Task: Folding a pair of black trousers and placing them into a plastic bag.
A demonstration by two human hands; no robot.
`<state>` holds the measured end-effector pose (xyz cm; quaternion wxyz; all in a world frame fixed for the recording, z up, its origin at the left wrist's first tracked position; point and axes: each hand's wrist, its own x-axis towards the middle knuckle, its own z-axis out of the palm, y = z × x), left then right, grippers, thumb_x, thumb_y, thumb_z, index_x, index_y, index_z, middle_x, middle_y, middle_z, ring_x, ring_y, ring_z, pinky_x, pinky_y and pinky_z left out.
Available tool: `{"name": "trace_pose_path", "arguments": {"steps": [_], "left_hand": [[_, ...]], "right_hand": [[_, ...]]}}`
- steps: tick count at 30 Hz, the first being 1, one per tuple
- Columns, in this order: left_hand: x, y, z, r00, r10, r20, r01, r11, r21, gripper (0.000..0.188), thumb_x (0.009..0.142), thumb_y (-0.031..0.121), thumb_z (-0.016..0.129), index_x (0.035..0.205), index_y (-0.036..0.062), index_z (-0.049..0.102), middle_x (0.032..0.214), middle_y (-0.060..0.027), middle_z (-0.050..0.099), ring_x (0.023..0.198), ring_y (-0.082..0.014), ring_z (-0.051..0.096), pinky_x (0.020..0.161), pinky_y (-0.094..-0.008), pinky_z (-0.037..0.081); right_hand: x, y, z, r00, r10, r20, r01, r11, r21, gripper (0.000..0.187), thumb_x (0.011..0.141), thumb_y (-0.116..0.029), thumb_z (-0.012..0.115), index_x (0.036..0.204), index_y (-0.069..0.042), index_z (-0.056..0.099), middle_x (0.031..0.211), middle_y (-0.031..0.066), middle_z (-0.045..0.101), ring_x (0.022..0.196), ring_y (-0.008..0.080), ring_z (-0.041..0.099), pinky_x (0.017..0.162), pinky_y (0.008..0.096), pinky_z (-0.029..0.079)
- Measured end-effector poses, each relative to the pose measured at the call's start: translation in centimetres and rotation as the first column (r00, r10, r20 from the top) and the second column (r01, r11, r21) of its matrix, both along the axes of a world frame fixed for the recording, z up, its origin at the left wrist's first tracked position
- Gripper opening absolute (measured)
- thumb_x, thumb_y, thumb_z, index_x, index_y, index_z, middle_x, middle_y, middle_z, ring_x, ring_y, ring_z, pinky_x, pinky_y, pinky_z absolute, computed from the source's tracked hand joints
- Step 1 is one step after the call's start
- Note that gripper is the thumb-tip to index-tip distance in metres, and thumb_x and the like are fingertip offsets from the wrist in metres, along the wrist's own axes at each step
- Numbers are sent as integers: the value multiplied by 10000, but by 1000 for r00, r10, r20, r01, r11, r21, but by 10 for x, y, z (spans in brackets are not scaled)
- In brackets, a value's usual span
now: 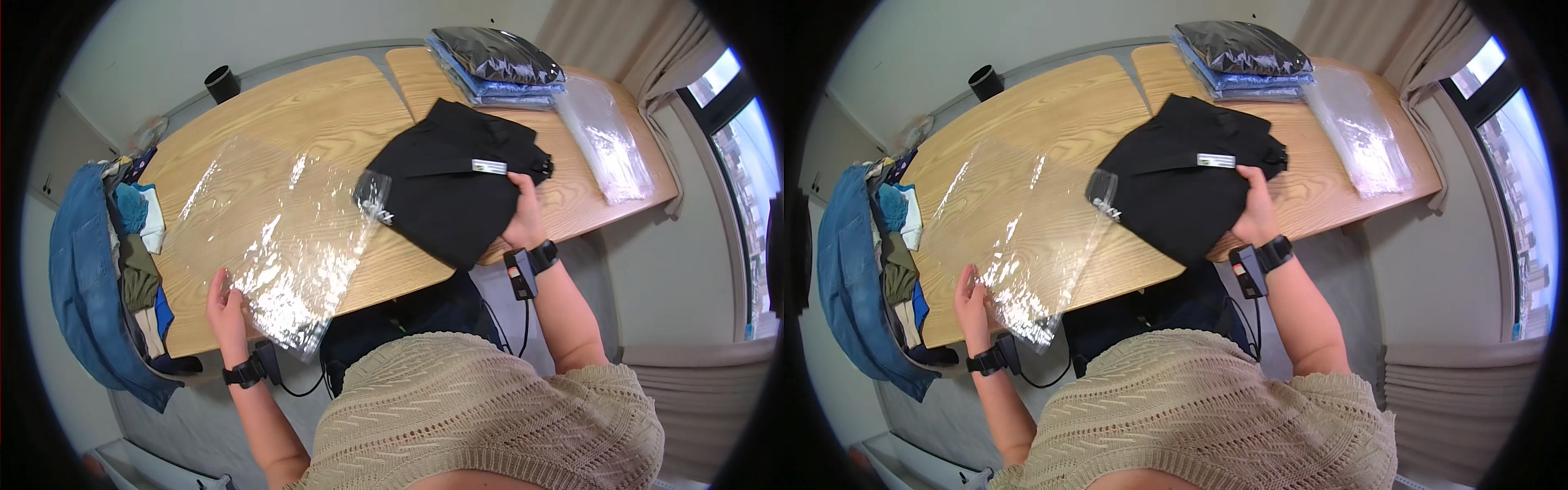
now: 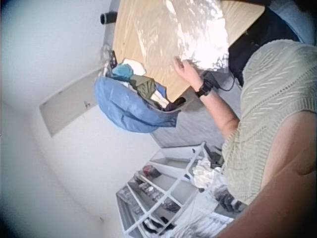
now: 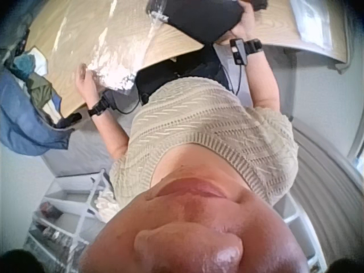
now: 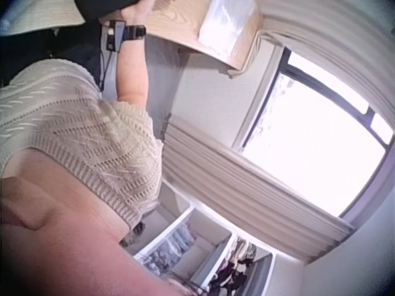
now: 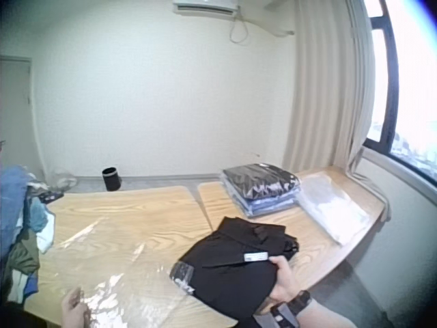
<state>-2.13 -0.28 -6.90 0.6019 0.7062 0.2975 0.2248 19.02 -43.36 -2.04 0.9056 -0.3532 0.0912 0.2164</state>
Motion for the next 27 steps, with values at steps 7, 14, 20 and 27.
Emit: {"name": "trace_pose_path", "arguments": {"steps": [7,14,20,27], "left_hand": [[38,6,2,987,-78,-144,91,992,85,505,866,61,574,1336,-35,418,1217,-204,532,1043,-213,544,856,-279,438],[42,-63,48,953,-78,-292,286,545,788,474,866,166,603,1321,108,486,1425,-288,300,1343,-451,226,1081,-495,233],[29,-123,37,857,-298,-421,513,410,754,390,855,252,608,1234,166,574,1353,-278,389,1263,-474,325,1031,-512,288],[33,-127,25,897,-190,-399,442,405,800,456,839,218,621,1266,101,512,1331,-257,417,1238,-437,376,995,-478,346]], "right_hand": [[-7,-75,27,979,-34,199,21,998,64,429,876,-322,493,1152,-2,573,1121,163,633,1013,299,620,938,417,481],[-37,-91,37,983,-53,175,37,995,93,487,857,-312,502,1245,-20,519,1217,163,585,1110,330,561,1003,443,419],[-51,-44,21,972,212,105,-233,935,266,591,814,-298,515,1317,2,439,1293,167,536,1144,336,539,1033,445,386],[-54,-6,-8,887,461,22,-436,822,366,593,816,-285,502,1331,0,429,1305,172,525,1160,340,529,1034,454,389]]}}
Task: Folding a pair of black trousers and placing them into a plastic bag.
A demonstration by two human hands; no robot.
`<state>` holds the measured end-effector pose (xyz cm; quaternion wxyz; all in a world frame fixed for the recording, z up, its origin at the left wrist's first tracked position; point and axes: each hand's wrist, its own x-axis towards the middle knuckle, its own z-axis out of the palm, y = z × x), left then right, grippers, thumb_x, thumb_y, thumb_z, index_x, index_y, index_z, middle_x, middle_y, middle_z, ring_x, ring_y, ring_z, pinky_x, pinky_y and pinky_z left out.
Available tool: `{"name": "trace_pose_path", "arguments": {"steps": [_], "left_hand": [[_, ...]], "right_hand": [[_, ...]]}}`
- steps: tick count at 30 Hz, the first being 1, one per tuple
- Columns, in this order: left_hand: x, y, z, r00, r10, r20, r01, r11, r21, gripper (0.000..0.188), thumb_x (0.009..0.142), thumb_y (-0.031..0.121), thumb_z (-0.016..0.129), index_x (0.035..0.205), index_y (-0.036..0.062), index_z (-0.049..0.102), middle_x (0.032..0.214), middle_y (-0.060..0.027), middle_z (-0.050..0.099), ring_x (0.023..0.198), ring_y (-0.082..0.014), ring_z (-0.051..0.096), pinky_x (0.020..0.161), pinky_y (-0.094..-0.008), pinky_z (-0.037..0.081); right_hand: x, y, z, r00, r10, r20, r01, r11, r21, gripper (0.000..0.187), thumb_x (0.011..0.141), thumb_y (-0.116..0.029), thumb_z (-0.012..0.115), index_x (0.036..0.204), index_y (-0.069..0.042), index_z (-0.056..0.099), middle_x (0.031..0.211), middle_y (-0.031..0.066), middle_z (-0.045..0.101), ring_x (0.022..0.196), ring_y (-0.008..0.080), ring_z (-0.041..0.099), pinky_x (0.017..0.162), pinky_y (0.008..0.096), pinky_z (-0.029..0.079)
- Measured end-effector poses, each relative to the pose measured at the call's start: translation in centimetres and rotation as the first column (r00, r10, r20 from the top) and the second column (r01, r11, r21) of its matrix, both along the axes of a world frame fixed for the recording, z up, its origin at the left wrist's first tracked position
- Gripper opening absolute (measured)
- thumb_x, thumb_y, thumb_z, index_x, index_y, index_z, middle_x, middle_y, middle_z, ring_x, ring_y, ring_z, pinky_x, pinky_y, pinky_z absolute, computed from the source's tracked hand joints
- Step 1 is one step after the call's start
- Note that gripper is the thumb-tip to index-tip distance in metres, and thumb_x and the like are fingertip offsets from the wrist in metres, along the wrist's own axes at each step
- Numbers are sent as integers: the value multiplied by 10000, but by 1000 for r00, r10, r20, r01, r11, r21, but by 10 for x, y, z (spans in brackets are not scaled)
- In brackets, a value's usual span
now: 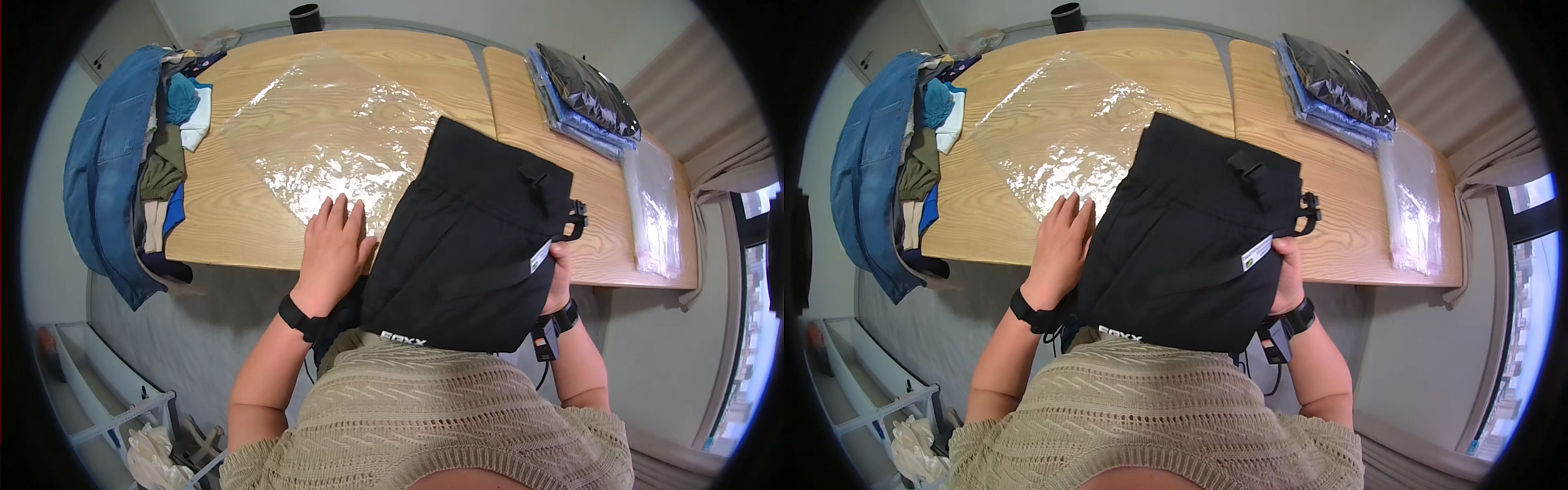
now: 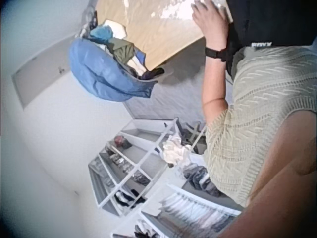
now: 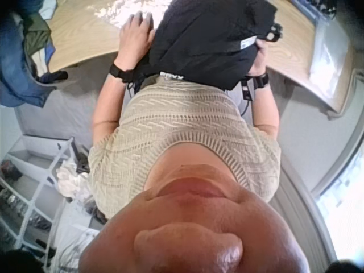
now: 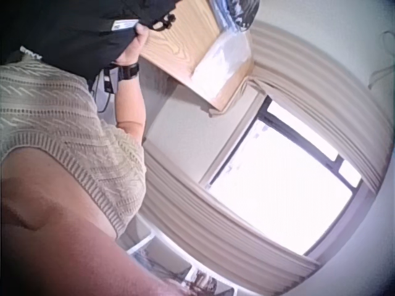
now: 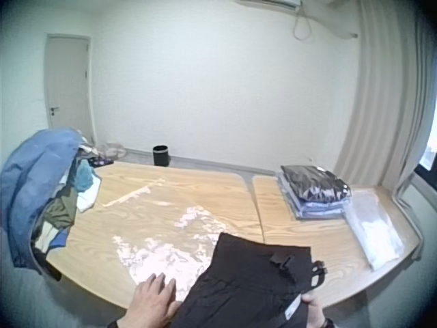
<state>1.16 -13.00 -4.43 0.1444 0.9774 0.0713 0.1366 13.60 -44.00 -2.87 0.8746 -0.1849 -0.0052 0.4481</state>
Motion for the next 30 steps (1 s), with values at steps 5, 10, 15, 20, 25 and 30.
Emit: {"name": "trace_pose_path", "arguments": {"steps": [5,10,15,20,25,30], "left_hand": [[2,1,-4,1000,7,16,-8,998,59,427,844,173,582,1267,169,530,1329,-245,423,1236,-443,381,991,-500,349],[0,-1,-4,1000,-18,-7,19,986,168,416,845,136,546,1257,191,547,1318,-222,441,1237,-437,386,988,-516,353],[3,-2,-2,999,39,-32,-36,995,89,475,840,93,542,1305,39,458,1372,-197,410,1264,-406,374,1022,-463,333],[7,5,-9,995,43,86,-46,998,37,527,819,-22,492,1335,-38,386,1334,-199,454,1230,-404,416,1025,-444,343],[8,8,-7,964,70,256,-59,997,-50,540,826,-50,449,1358,-51,355,1386,-192,414,1271,-381,395,1054,-447,313],[2,14,-9,945,85,315,-50,992,-117,545,838,-57,428,1376,-35,343,1403,-186,398,1297,-364,371,1069,-439,297]], "right_hand": [[0,17,-10,993,100,-60,-100,995,0,568,819,-266,501,1306,22,452,1264,182,555,1125,335,556,1024,446,400],[-1,14,-14,995,89,-49,-92,993,-74,563,825,-276,496,1303,18,456,1265,184,554,1126,333,557,1023,447,402],[-3,6,-11,995,78,-65,-82,995,-57,573,834,-299,490,1317,7,447,1277,188,543,1138,335,550,1029,459,396],[-3,8,-9,985,110,-134,-128,982,-139,542,847,-287,479,1296,15,469,1248,196,563,1117,333,566,1014,458,412],[3,29,-23,943,255,-213,-272,961,-55,473,886,-275,455,1236,37,517,1178,205,603,1034,319,619,951,440,477],[19,46,-35,929,265,-259,-298,950,-97,455,900,-298,430,1167,42,572,1133,210,625,999,328,637,903,431,511]]}}
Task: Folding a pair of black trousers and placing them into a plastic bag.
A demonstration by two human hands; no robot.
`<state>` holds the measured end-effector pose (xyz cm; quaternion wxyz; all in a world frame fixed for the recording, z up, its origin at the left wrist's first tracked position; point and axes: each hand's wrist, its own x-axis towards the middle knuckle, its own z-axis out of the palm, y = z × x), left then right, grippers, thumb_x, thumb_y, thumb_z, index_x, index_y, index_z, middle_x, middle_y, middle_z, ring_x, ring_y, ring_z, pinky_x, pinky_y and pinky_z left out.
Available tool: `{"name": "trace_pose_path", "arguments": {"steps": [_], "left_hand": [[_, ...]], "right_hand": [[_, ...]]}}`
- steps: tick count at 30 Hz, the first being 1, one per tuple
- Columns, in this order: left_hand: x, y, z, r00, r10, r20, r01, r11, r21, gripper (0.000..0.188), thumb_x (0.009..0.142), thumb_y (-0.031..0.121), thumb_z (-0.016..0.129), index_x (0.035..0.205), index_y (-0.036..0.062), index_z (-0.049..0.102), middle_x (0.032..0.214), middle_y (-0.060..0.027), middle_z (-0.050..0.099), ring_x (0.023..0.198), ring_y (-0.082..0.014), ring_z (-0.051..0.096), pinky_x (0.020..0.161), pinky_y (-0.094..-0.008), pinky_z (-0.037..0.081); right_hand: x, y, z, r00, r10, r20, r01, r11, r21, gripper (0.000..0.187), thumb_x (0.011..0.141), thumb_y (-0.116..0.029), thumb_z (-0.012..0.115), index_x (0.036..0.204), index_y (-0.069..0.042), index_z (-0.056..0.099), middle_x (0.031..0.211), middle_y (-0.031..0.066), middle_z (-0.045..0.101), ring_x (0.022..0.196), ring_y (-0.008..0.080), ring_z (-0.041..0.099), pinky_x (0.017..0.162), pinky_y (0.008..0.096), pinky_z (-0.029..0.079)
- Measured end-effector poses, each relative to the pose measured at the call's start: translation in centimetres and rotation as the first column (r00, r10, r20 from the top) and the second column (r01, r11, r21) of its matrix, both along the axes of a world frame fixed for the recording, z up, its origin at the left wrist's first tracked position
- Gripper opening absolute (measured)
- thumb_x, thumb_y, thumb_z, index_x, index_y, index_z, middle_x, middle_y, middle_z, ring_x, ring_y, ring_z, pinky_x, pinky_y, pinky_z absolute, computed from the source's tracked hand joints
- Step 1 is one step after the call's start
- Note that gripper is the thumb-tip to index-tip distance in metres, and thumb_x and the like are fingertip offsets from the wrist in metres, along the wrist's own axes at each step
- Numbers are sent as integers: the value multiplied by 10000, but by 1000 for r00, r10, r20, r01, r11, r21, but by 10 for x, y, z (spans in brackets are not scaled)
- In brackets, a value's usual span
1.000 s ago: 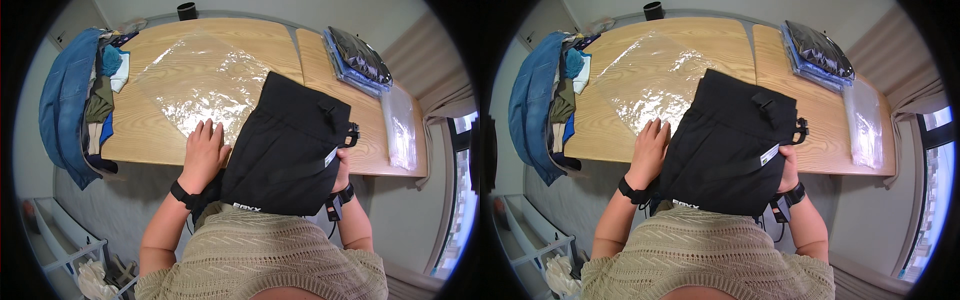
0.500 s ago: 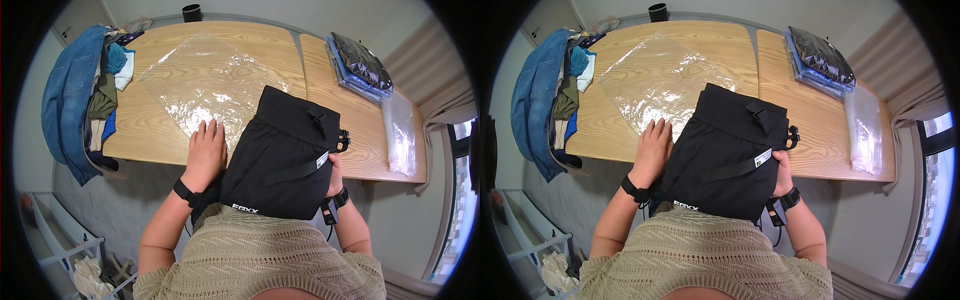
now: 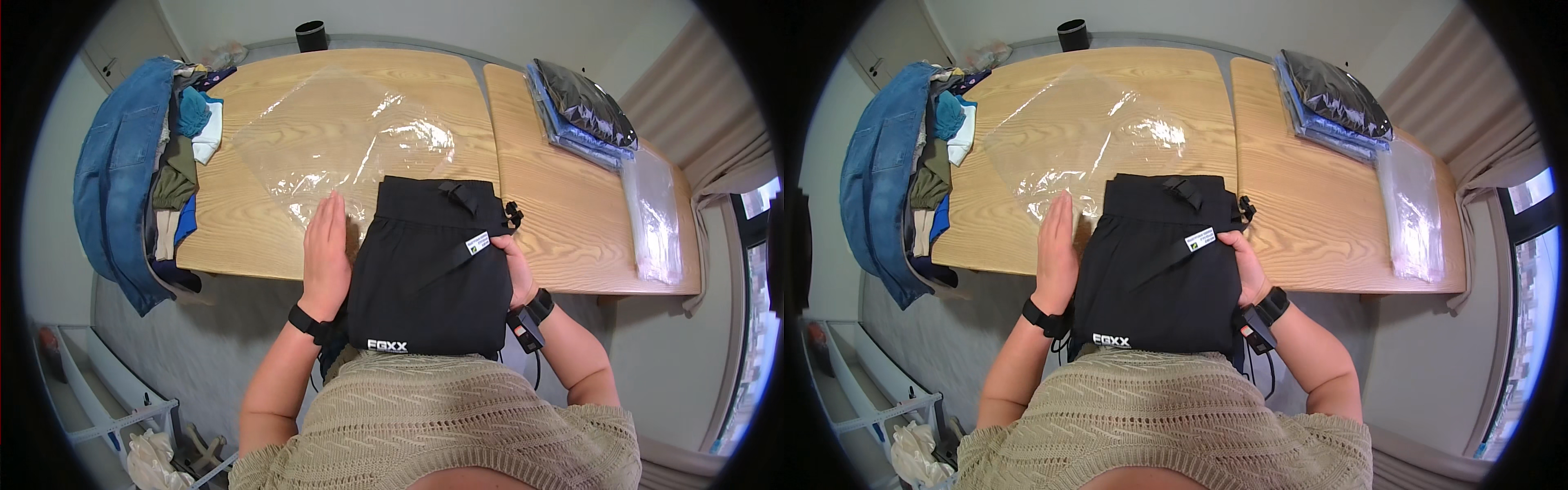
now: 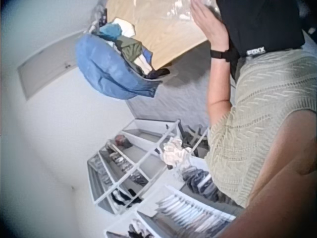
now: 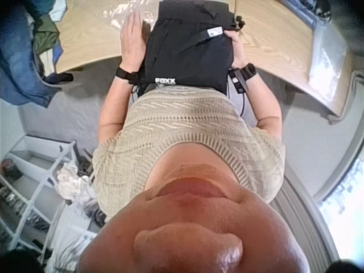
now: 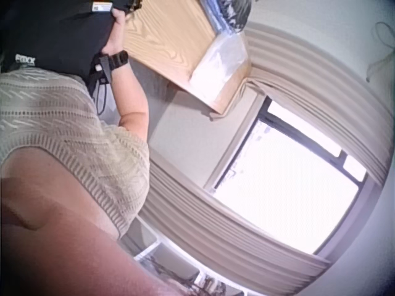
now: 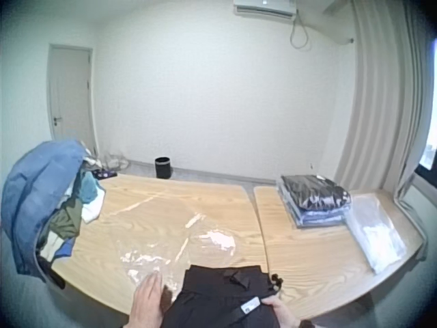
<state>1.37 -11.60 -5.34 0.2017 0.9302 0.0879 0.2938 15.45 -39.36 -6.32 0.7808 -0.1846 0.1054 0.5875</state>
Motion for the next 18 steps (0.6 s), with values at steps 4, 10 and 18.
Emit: {"name": "trace_pose_path", "arguments": {"steps": [4,10,18], "left_hand": [[-6,3,-2,999,-22,-41,25,997,71,546,841,-62,413,1381,-18,347,1409,-184,391,1315,-355,352,1076,-442,289],[-12,1,7,995,-63,-82,68,996,57,685,760,-83,501,1410,3,300,1444,-171,341,1346,-353,307,1088,-469,257],[-10,0,15,988,-32,-152,37,999,29,832,647,-154,552,1416,11,282,1465,-166,306,1366,-340,274,1097,-503,220]], "right_hand": [[12,11,16,999,-18,40,23,990,-137,424,896,-304,439,1104,26,605,1046,184,662,900,311,666,855,419,532],[34,27,25,996,-64,63,72,988,-134,408,862,-340,509,1035,12,621,944,168,677,827,302,671,775,419,559],[40,36,23,973,-155,171,192,954,-231,423,849,-349,522,1050,11,617,983,173,668,855,320,662,809,428,543]]}}
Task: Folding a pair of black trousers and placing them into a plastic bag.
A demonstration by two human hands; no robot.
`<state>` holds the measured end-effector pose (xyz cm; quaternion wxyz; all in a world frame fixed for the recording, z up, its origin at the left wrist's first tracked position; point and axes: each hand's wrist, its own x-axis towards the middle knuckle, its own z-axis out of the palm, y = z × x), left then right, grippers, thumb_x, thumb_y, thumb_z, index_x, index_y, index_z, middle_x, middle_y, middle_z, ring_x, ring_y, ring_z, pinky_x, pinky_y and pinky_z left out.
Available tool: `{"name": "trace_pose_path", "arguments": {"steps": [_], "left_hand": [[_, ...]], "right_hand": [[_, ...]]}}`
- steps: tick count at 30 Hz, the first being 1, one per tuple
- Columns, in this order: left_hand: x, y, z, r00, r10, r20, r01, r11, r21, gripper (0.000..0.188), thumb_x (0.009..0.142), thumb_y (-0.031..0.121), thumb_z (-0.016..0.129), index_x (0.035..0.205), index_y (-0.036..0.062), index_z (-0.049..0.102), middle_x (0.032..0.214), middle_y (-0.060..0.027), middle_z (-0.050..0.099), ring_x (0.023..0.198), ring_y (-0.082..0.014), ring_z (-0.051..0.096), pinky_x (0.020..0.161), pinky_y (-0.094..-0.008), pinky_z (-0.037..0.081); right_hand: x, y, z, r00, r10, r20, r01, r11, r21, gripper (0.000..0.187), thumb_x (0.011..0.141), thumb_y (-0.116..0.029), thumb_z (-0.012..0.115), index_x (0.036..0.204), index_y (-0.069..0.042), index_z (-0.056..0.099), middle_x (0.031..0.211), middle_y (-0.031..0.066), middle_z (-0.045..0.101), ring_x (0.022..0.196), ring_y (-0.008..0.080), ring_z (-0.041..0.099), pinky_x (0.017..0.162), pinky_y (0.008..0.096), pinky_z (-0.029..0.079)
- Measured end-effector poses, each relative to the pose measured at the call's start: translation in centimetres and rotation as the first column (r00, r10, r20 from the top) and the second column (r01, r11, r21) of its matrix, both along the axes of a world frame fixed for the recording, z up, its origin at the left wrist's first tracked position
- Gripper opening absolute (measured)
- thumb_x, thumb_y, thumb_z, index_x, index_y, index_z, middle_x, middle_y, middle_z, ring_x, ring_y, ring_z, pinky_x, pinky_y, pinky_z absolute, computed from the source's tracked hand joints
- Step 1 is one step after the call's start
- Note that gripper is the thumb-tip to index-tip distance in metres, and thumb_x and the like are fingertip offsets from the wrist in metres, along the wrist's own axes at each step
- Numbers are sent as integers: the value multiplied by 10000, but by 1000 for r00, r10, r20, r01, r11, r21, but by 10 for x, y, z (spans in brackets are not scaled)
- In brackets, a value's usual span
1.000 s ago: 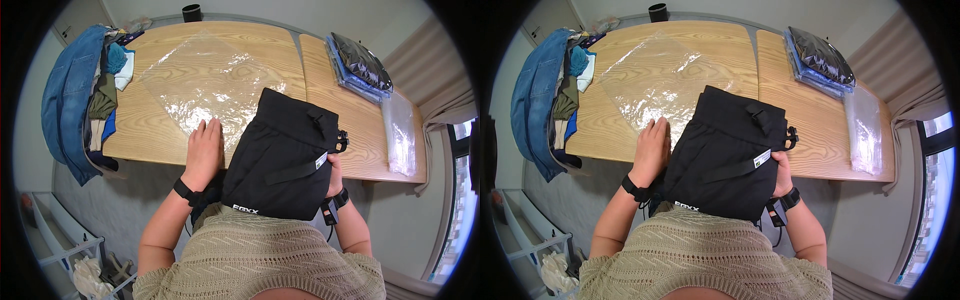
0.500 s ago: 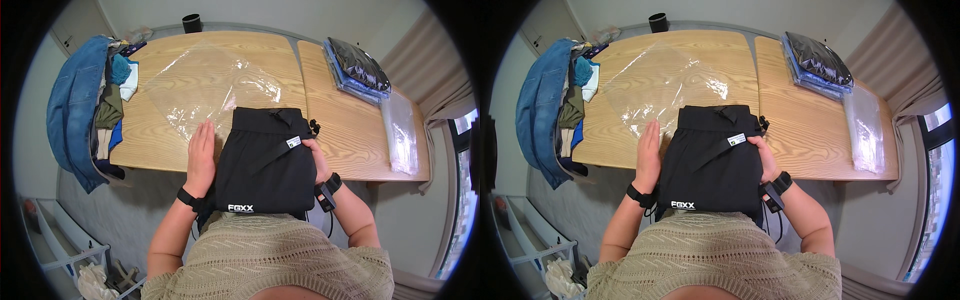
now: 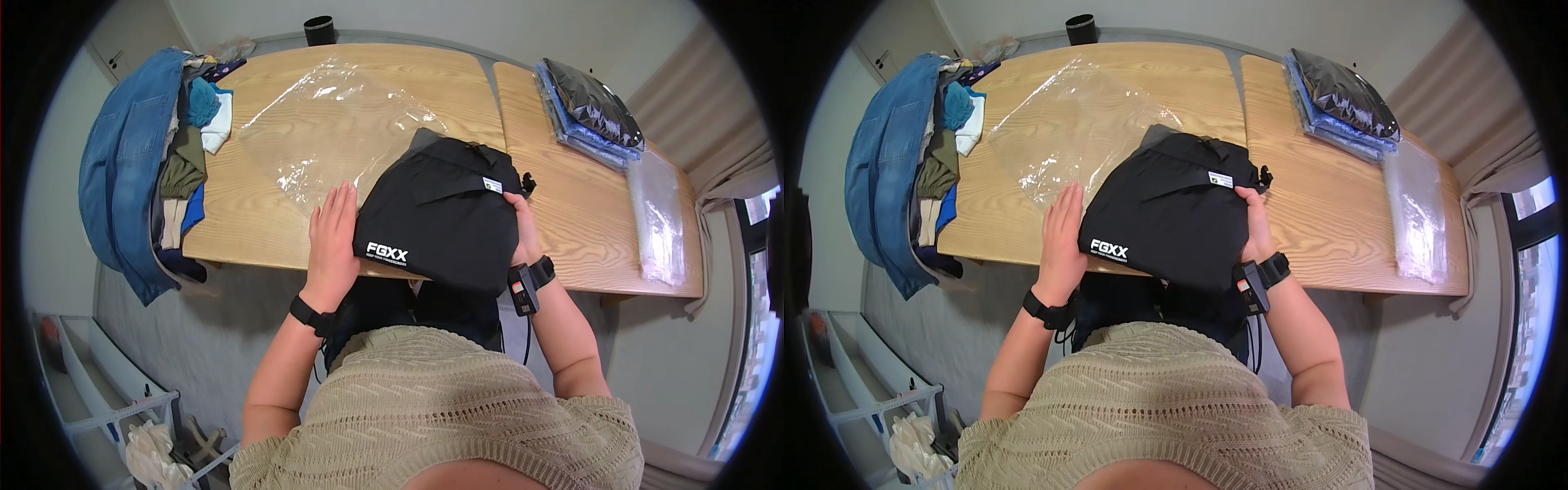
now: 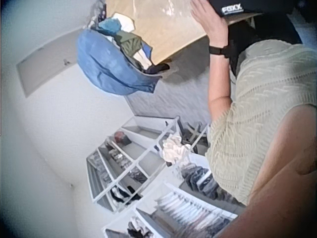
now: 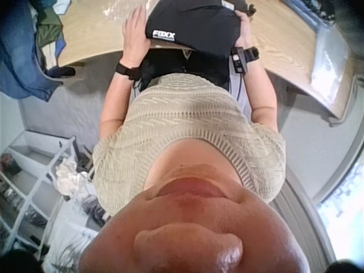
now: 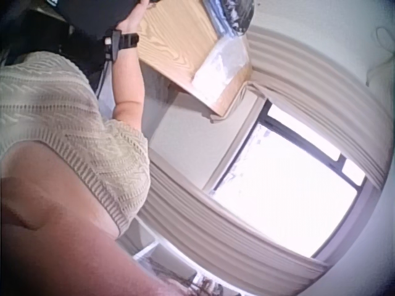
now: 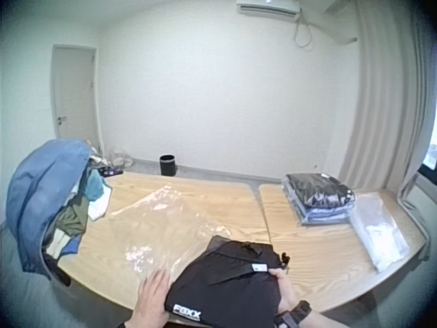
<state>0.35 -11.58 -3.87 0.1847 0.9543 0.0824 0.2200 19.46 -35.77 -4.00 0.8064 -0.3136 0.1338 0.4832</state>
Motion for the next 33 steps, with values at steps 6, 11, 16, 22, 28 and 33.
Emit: {"name": "trace_pose_path", "arguments": {"steps": [6,11,16,22,28,33], "left_hand": [[0,-11,8,985,145,90,-153,985,80,745,660,-118,578,1355,103,428,1336,-237,386,1227,-421,388,988,-492,349],[-5,-13,10,956,278,-90,-275,960,49,772,693,-61,587,1400,178,390,973,-168,513,826,-334,547,706,-442,454],[-4,-12,4,964,240,-117,-243,970,-18,821,704,-73,564,1444,181,314,829,-148,508,692,-324,557,591,-427,460],[-2,-7,0,977,205,-63,-211,973,-90,833,701,-112,531,1448,184,308,825,-156,512,696,-349,553,620,-446,457],[-1,-5,-3,979,200,35,-189,963,-189,809,692,-152,502,1427,150,348,895,-159,453,747,-344,530,681,-426,458],[2,-11,3,985,152,80,-132,968,-214,727,702,-154,495,1375,111,418,948,-163,434,770,-338,532,684,-418,460]], "right_hand": [[2,0,-6,1000,-24,19,24,998,-52,446,847,-358,508,1074,14,605,1015,178,658,893,325,651,842,426,527],[-4,2,-7,997,-52,50,55,996,-63,446,851,-370,505,1059,12,605,985,167,662,873,314,652,828,423,531],[1,-5,-21,972,-175,154,193,975,-109,353,863,-292,533,1043,2,607,960,148,665,856,304,652,824,426,532],[-44,0,16,981,-154,120,160,986,-43,334,908,-253,572,1120,4,580,1097,143,637,1002,281,620,882,403,513],[-47,-2,9,999,7,-49,-9,999,-45,323,912,-130,573,1183,42,535,1164,200,594,1040,320,606,931,426,490],[-37,3,2,996,-60,66,68,989,-130,366,925,-139,557,1203,90,494,1218,238,555,1093,335,581,960,433,475]]}}
